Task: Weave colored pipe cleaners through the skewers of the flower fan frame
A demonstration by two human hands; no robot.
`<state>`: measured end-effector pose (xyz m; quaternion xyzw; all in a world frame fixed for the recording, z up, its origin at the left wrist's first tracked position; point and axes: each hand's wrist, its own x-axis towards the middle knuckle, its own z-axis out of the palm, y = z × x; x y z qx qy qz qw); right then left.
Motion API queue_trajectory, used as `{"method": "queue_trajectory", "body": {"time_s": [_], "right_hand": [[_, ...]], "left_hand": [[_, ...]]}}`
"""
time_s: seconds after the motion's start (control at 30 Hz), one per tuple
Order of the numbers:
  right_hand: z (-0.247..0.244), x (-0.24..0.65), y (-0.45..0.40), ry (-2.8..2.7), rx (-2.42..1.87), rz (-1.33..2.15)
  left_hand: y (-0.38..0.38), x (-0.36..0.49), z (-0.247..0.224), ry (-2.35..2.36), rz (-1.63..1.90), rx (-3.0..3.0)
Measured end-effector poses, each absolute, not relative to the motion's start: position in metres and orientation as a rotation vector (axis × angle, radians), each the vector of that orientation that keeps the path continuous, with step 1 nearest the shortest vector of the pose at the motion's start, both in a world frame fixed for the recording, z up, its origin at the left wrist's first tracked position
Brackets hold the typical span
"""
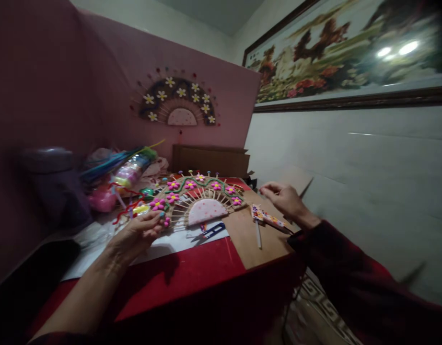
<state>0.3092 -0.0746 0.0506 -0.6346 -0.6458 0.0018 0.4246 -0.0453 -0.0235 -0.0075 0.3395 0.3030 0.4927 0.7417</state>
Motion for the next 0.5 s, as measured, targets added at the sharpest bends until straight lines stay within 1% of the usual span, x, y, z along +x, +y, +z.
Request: {"method": "queue_trajectory", "body": {"time_s": [0.03,0.1,0.2,0.33,0.5], "right_hand": [[0.037,0.327,-0.075,-1.685,-1.714,-0.051],[0.011,0.353,-0.076,-1.894,-1.837,-0.102],[-0.015,0.366,-0.074,-1.975,-1.998,-0.16],[-0.025,0.361,-0.068,-2.027,-2.17,-0.109],[-0.029,0.36,-0.071,-1.911,-2.108,-0.036]], "left_hand": [[-0.024,-0.044,-0.007,0.704,1.101,0.728],[-0.023,-0.043,-0.006,0.73,1.141,0.718],[-0.02,-0.043,-0.008,0.766,1.141,0.749],[-0.017,-0.044,-0.012,0.791,1.105,0.817],[-0.021,-0.042,-0.011,0.777,1.116,0.845]]}}
